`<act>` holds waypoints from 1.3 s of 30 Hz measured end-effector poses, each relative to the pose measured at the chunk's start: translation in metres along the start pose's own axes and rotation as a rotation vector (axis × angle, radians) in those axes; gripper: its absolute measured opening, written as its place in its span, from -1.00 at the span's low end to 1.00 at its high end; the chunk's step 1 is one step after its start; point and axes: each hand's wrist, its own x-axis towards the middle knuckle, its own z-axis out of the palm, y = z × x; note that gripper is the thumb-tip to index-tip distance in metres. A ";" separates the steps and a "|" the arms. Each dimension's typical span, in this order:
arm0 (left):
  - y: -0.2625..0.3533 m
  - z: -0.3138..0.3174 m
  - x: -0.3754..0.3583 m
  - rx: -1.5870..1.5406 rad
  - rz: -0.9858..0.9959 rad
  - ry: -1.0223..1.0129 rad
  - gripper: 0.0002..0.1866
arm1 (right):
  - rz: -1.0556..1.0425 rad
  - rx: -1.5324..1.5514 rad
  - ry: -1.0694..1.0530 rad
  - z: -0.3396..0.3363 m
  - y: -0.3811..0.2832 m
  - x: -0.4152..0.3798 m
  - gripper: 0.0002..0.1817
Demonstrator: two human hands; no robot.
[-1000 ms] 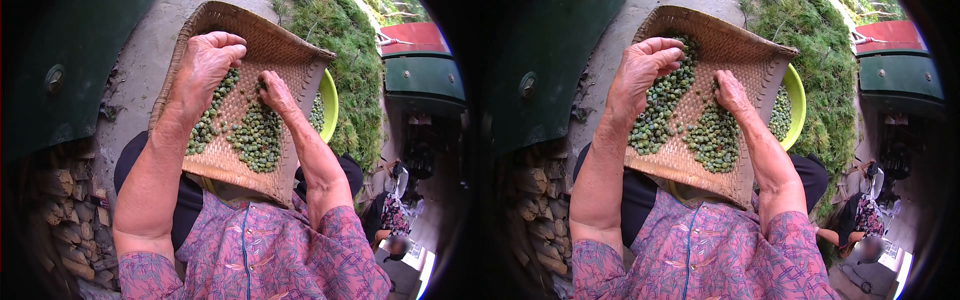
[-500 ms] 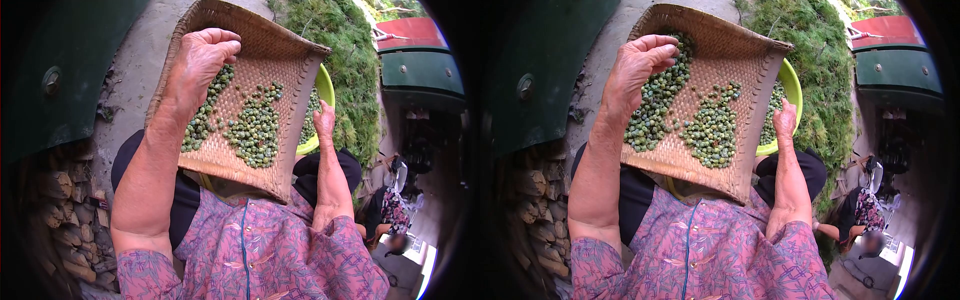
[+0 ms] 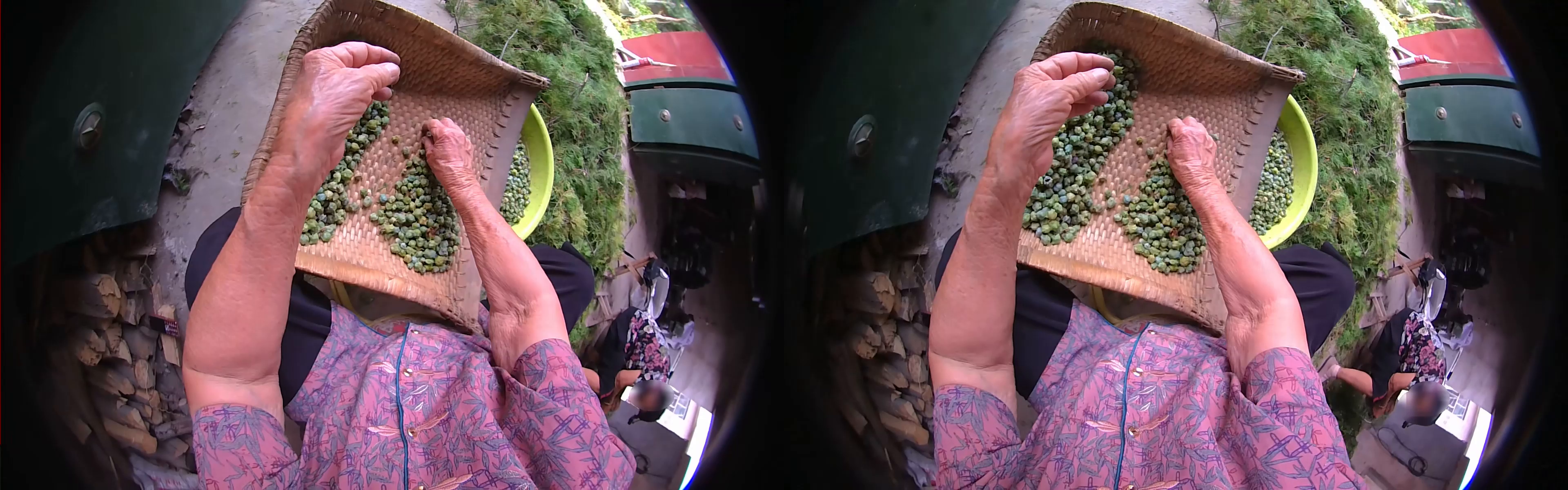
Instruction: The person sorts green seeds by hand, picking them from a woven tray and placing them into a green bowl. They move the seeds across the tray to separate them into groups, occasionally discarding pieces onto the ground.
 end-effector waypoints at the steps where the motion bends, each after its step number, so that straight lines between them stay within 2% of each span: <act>1: 0.000 0.000 0.000 0.005 0.004 0.000 -0.81 | -0.001 0.000 -0.002 0.001 -0.003 0.000 -0.77; 3: 0.001 0.000 0.001 0.008 0.009 0.007 -0.81 | -0.056 0.188 0.106 -0.001 -0.016 -0.001 -0.79; 4: 0.001 -0.001 0.001 0.013 0.016 0.010 -0.81 | -0.042 0.234 0.024 -0.002 -0.022 -0.002 -0.76; 8: 0.001 -0.003 0.001 -0.003 0.013 0.013 -0.81 | -0.091 0.081 -0.045 0.004 -0.045 -0.005 -0.85; 12: 0.002 -0.004 0.000 0.005 0.022 0.012 -0.81 | -0.114 0.041 0.018 0.021 -0.038 -0.005 -0.85; 15: 0.003 -0.004 0.000 0.010 0.023 0.019 -0.81 | -0.149 0.180 0.034 0.015 -0.034 -0.006 -0.85; 18: 0.002 -0.007 0.000 0.006 0.027 0.018 -0.81 | -0.119 0.432 0.233 -0.008 -0.021 -0.009 -0.79; 21: 0.000 -0.008 0.000 0.005 0.030 0.012 -0.80 | 0.067 0.356 0.365 -0.039 0.021 -0.023 -0.81; 23: 0.001 -0.006 -0.001 0.000 0.029 0.007 -0.80 | 0.101 0.158 0.429 -0.044 0.077 -0.040 -0.79; 25: 0.003 -0.004 -0.002 0.042 0.011 0.030 -0.80 | 0.132 0.035 0.402 -0.051 0.123 -0.059 -0.71; 28: 0.001 -0.002 -0.002 0.037 0.008 0.013 -0.79 | 0.215 -0.178 0.320 -0.056 0.139 -0.073 -0.68; 29: 0.000 -0.002 -0.002 0.037 0.000 0.011 -0.78 | 0.218 -0.180 0.323 -0.055 0.136 -0.071 -0.68; 31: -0.001 -0.001 -0.002 0.047 0.001 0.008 -0.78 | 0.218 0.116 0.245 -0.047 0.118 -0.060 -0.71; 33: -0.001 -0.001 -0.003 0.032 -0.017 0.009 -0.78 | 0.215 0.254 0.172 -0.034 0.097 -0.043 -0.73; 37: -0.001 -0.001 -0.003 0.037 -0.035 0.004 -0.79 | 0.149 0.236 0.188 -0.018 0.057 -0.017 -0.73; 39: -0.002 -0.001 -0.002 0.039 -0.040 0.013 -0.79 | 0.232 0.044 0.172 -0.010 0.047 -0.008 -0.75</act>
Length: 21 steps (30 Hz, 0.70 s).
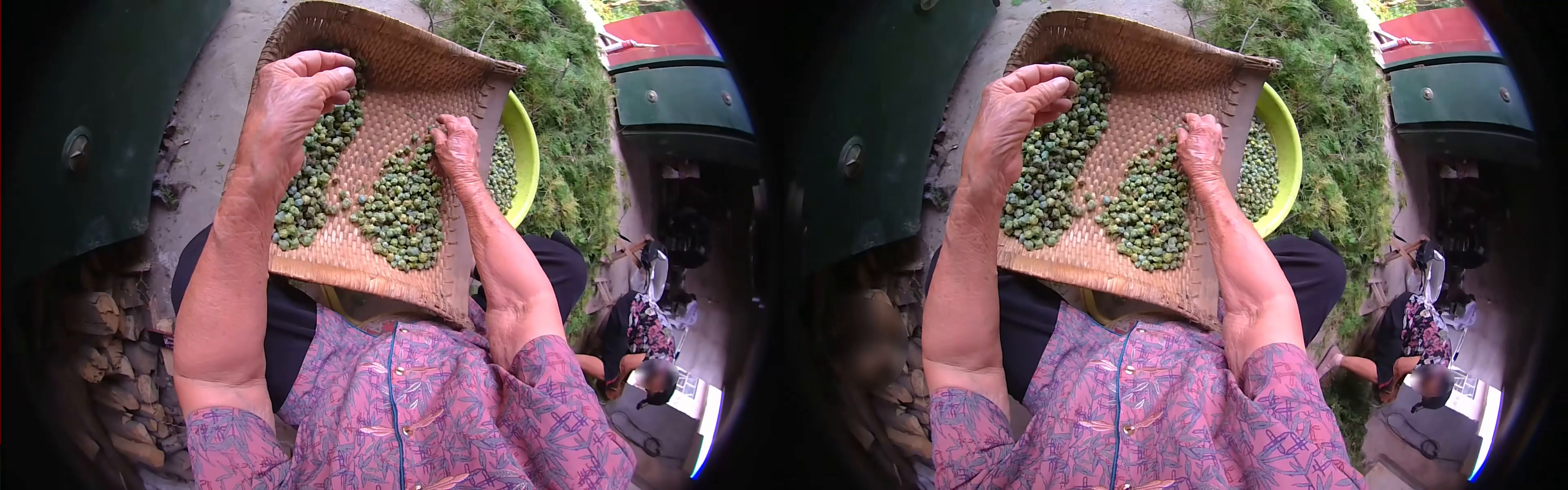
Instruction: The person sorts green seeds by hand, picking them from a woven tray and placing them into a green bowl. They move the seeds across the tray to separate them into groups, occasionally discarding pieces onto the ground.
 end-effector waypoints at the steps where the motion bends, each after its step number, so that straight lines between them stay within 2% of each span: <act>1: 0.001 0.000 0.000 0.001 0.000 0.002 -0.79 | 0.074 -0.031 -0.067 0.004 -0.005 0.004 -0.77; 4: 0.002 0.002 -0.001 0.021 0.001 -0.001 -0.79 | 0.133 0.003 -0.116 0.008 -0.006 0.009 -0.79; 8: 0.002 0.002 -0.001 0.028 0.019 -0.003 -0.79 | 0.141 0.158 -0.072 0.008 0.002 0.007 -0.79; 10: 0.001 0.000 -0.001 0.028 0.020 -0.006 -0.79 | 0.166 0.330 0.036 0.000 0.011 0.006 -0.79; 13: -0.001 -0.002 0.001 -0.002 0.020 -0.020 -0.79 | 0.214 0.362 0.178 -0.018 0.041 0.000 -0.75; 14: -0.001 -0.001 0.001 0.002 0.020 -0.023 -0.79 | 0.201 0.282 0.257 -0.023 0.057 -0.003 -0.73; 16: 0.000 0.000 0.000 0.006 0.018 -0.027 -0.79 | 0.256 0.101 0.287 -0.028 0.099 -0.007 -0.70; 18: 0.001 0.001 -0.001 0.017 0.018 -0.019 -0.79 | 0.248 -0.252 0.379 -0.042 0.104 -0.015 -0.71; 20: 0.000 0.003 -0.001 0.012 0.014 -0.024 -0.79 | 0.221 -0.288 0.449 -0.042 0.099 -0.017 -0.74; 21: -0.001 0.003 0.000 0.010 0.010 -0.028 -0.79 | 0.165 -0.081 0.325 -0.041 0.093 -0.017 -0.77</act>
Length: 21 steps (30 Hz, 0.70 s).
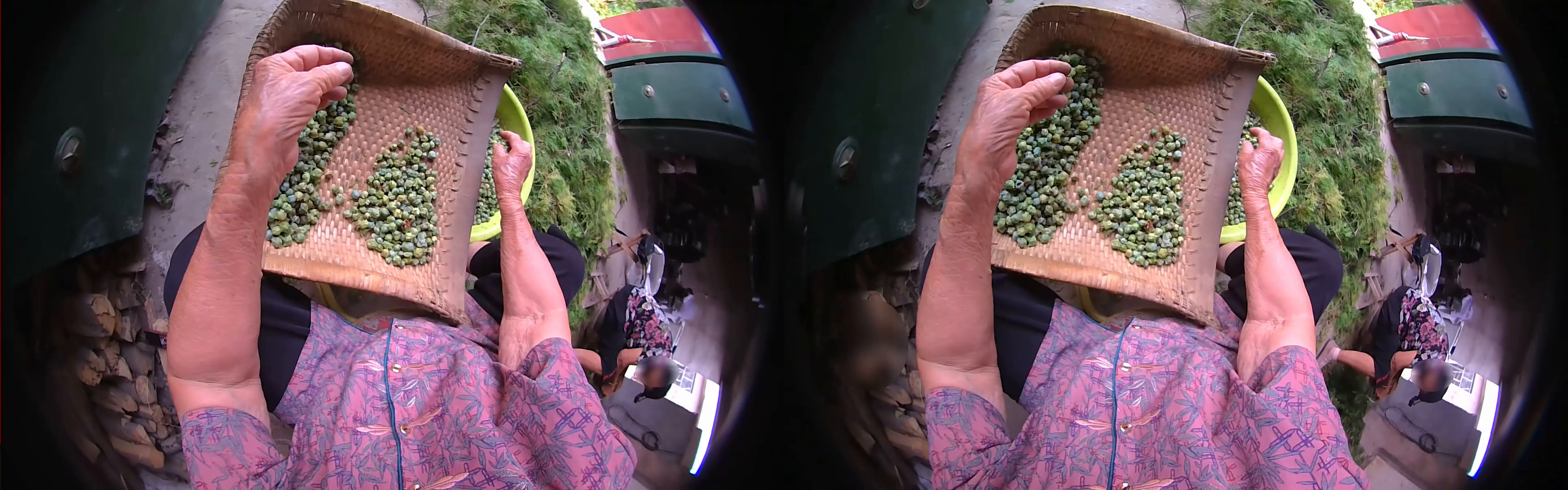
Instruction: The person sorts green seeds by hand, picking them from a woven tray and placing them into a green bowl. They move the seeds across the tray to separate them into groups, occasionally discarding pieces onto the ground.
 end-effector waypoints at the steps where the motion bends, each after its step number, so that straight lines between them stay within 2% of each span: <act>1: -0.001 0.001 0.000 0.001 0.000 -0.003 -0.79 | -0.029 0.203 -0.140 0.001 -0.007 -0.002 -0.81; 4: -0.002 0.001 0.000 0.013 -0.021 0.005 -0.79 | -0.086 0.340 -0.344 0.013 -0.042 -0.016 -0.81; 8: -0.002 0.000 -0.001 0.013 -0.017 0.011 -0.79 | -0.138 0.324 -0.422 0.026 -0.056 -0.027 -0.76; 11: -0.001 0.000 -0.001 0.020 -0.018 0.009 -0.79 | -0.157 0.305 -0.381 0.027 -0.053 -0.028 -0.77; 13: 0.001 0.000 -0.001 0.017 -0.019 0.007 -0.79 | -0.111 0.328 -0.276 0.020 -0.044 -0.027 -0.75; 17: 0.000 0.000 -0.001 0.017 -0.020 0.013 -0.79 | 0.063 0.174 -0.086 0.002 -0.003 -0.022 -0.79; 19: -0.001 0.000 -0.001 0.020 -0.009 0.008 -0.79 | 0.119 0.026 -0.020 -0.006 0.010 -0.025 -0.78; 21: -0.003 0.001 0.000 0.009 -0.013 -0.017 -0.79 | 0.116 0.010 -0.002 -0.005 0.007 -0.025 -0.81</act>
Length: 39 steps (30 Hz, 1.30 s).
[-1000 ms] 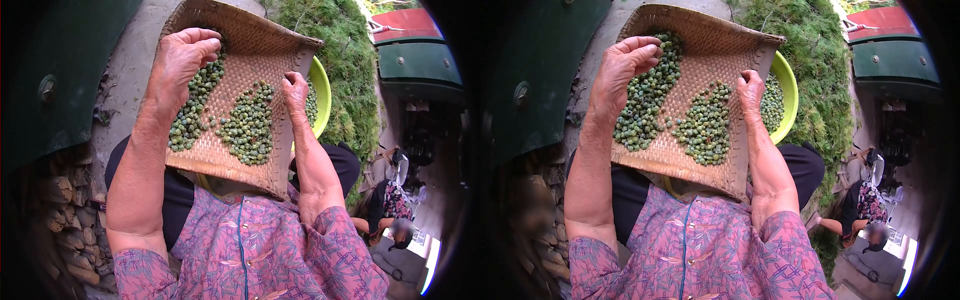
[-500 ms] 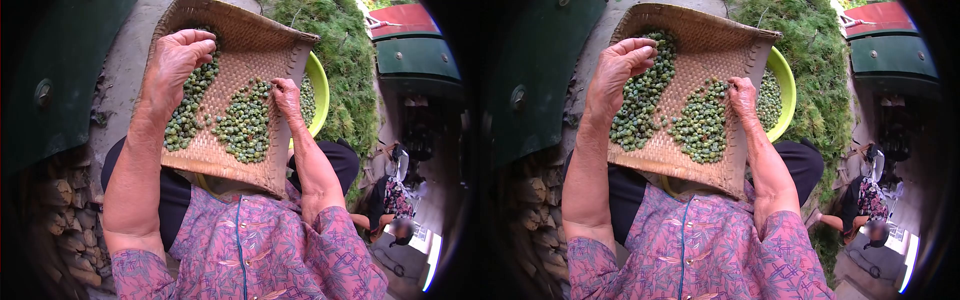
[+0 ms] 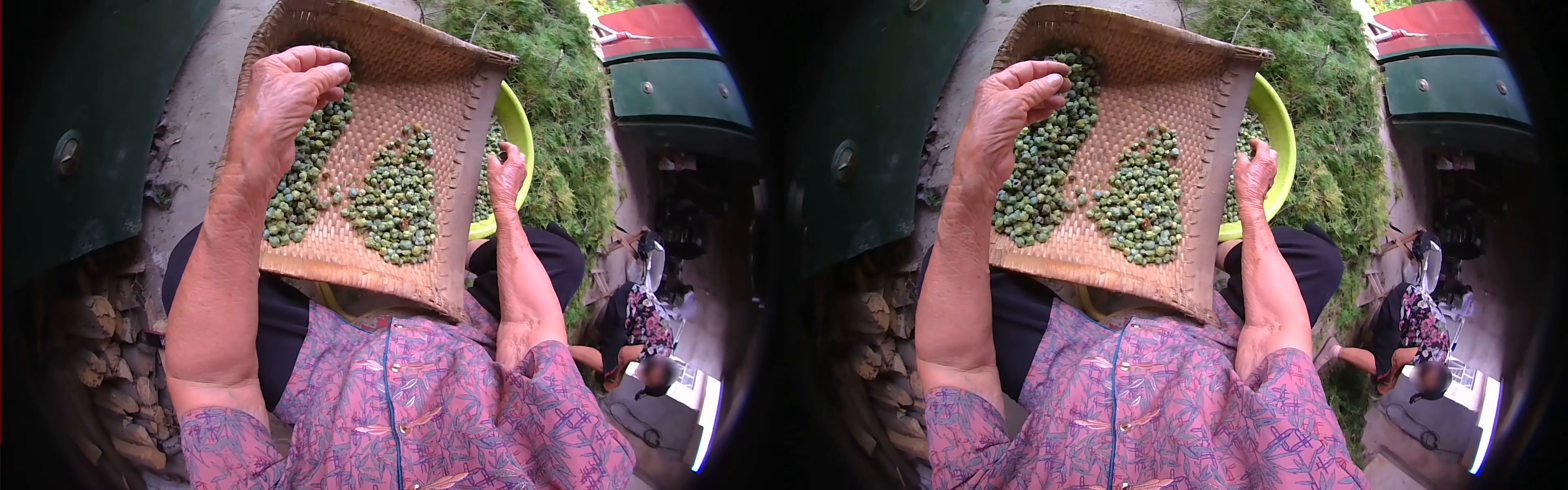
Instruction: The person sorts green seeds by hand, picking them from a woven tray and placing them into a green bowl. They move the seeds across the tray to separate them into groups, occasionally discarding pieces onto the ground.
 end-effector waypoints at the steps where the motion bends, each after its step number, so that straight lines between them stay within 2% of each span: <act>1: 0.000 0.001 0.000 0.000 0.001 -0.003 -0.79 | -0.076 0.102 -0.075 0.004 -0.004 0.002 -0.82; 2: 0.000 0.001 -0.001 0.007 0.006 -0.004 -0.79 | -0.152 0.206 -0.150 0.009 -0.009 0.001 -0.83; 6: -0.001 0.002 -0.002 -0.001 -0.005 0.003 -0.78 | -0.154 0.314 -0.291 0.024 -0.063 -0.007 -0.84; 12: 0.000 0.000 -0.002 -0.001 -0.002 0.009 -0.78 | -0.165 0.240 -0.400 0.045 -0.084 -0.009 -0.81; 16: 0.001 0.000 -0.002 0.029 0.008 0.018 -0.78 | -0.100 0.360 -0.365 0.041 -0.080 -0.008 -0.84; 19: 0.000 0.001 -0.002 0.012 0.010 0.006 -0.78 | 0.075 0.502 -0.360 0.031 -0.073 -0.008 -0.84; 20: 0.001 0.001 -0.002 0.022 0.012 0.003 -0.77 | 0.076 0.500 -0.359 0.028 -0.071 -0.009 -0.84; 23: 0.001 0.002 -0.003 0.029 0.013 0.000 -0.77 | -0.104 0.351 -0.360 0.023 -0.066 -0.012 -0.84; 26: -0.001 0.003 -0.003 0.025 0.011 -0.003 -0.78 | -0.129 0.343 -0.465 0.026 -0.066 -0.015 -0.82; 30: -0.003 0.003 -0.003 0.036 0.007 -0.005 -0.79 | -0.233 0.288 -0.467 0.029 -0.069 -0.017 -0.83; 34: -0.003 0.003 -0.002 0.030 0.011 -0.010 -0.79 | -0.202 0.279 -0.485 0.030 -0.069 -0.016 -0.83; 36: -0.004 0.003 -0.002 0.023 0.010 -0.009 -0.79 | -0.218 0.314 -0.371 0.029 -0.062 -0.016 -0.82; 39: -0.003 0.003 -0.002 0.015 0.005 -0.010 -0.78 | -0.130 0.313 -0.277 0.015 -0.038 -0.008 -0.81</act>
